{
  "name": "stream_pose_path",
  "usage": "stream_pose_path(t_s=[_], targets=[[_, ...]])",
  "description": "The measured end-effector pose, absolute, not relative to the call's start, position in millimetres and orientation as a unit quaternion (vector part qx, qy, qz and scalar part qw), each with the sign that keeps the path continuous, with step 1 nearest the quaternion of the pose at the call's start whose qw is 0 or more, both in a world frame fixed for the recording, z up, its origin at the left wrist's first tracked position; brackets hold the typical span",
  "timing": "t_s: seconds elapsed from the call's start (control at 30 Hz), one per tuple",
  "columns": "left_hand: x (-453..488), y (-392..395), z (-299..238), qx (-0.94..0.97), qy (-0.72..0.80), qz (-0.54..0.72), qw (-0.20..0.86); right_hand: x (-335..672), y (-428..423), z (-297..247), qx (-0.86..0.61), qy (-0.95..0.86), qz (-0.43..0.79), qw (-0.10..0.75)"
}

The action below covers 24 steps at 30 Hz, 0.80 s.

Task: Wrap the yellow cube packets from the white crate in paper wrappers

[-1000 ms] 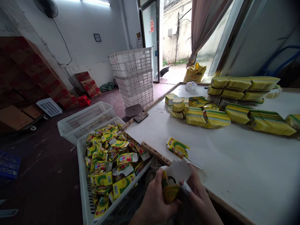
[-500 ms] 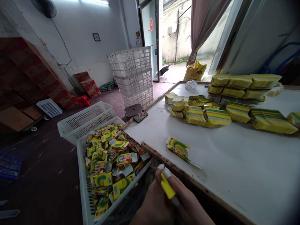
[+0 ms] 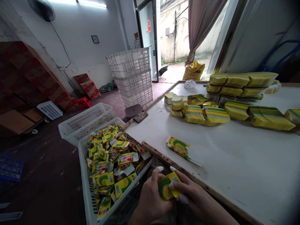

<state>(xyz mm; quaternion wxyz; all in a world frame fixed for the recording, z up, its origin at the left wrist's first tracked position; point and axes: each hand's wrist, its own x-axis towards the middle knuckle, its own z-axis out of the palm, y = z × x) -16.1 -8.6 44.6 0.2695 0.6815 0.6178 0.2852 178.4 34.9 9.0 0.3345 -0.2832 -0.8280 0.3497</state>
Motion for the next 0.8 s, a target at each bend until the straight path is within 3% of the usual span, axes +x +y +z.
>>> stream_pose_path(t_s=[0.2,0.3,0.37,0.5,0.57,0.67,0.8], targets=[[-10,-2,46,0.684,0.594,0.323,0.274,162,35,6,-0.309,-0.778,0.35,0.421],[-35,14,54,0.583,0.588,0.494,0.266,154,40,4,-0.334,-0.736,0.36,0.467],[-66,28,67,0.448,0.591,0.651,0.161,160,55,2,-0.383,-0.719,0.339,0.471],[-115,45,94,0.337,0.577,0.744,0.001,186,102,-9,-0.538,-0.714,0.176,0.413],[-113,42,91,0.347,0.572,0.743,0.023,194,122,-17,-0.592,-0.715,0.115,0.354],[-83,33,65,0.381,0.577,0.709,0.139,193,136,-25,-0.631,-0.72,0.083,0.277],[-44,23,26,0.376,0.581,0.674,0.258,184,133,-22,-0.627,-0.729,0.077,0.263]])
